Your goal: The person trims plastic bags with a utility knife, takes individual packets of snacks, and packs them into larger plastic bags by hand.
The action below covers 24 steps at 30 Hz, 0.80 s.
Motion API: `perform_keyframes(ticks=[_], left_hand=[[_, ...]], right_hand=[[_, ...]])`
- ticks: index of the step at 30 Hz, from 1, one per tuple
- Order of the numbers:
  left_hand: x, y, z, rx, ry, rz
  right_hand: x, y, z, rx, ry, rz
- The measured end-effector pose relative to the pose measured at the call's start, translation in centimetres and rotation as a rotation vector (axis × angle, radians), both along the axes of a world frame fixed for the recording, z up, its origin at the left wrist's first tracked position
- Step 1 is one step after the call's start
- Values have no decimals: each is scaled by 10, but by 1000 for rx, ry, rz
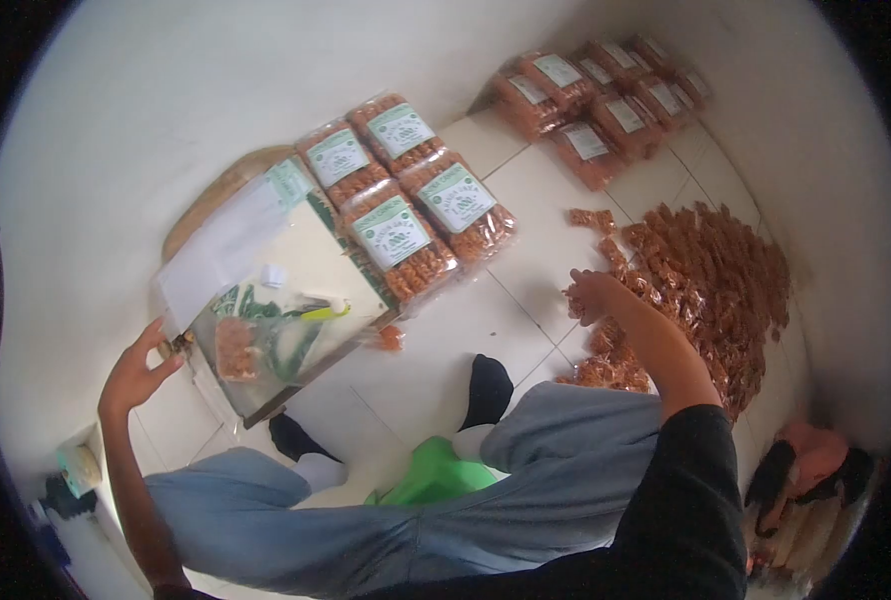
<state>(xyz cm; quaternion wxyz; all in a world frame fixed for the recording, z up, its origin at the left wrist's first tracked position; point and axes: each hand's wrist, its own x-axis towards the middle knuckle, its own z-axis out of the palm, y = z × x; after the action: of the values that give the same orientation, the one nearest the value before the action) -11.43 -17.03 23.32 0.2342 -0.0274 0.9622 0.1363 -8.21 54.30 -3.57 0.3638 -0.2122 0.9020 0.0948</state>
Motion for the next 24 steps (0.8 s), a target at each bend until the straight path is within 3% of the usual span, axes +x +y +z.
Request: perform_keyframes(ticks=[1,5,7,8,9,11,13,15,16,17,21,23,24], left_hand=[[2,3,1,-4,10,17],[13,29,0,24,78,-201],[17,45,-4,26,106,-296],[16,57,-1,148,17,-267],[15,69,1,270,-68,-236],[19,84,-12,493,36,-218],[21,106,-12,711,20,-147],[17,119,-22,946,57,-172],[20,125,-15,1012,30,-137],[23,128,-7,1081,2,-106],[20,119,-17,1081,45,-152],[26,111,-23,1268,-50,84],[27,104,-24,1222,-28,75]], right_hand=[[-2,-7,4,-4,10,17],[-21,-56,57,-579,273,-117],[-31,-112,124,-769,468,41],[-33,-133,144,-874,449,-69],[-36,-156,166,-883,442,-25],[-37,-205,211,-931,495,-78],[-34,-248,245,-959,463,-38],[-28,-292,275,-1194,188,-113],[-19,-316,285,-1373,-96,-361],[-20,-326,286,-1287,-48,-297],[-11,-372,292,-1263,-263,-437],[-13,-384,291,-1219,-326,-472],[-17,-387,286,-1252,-281,-423]])
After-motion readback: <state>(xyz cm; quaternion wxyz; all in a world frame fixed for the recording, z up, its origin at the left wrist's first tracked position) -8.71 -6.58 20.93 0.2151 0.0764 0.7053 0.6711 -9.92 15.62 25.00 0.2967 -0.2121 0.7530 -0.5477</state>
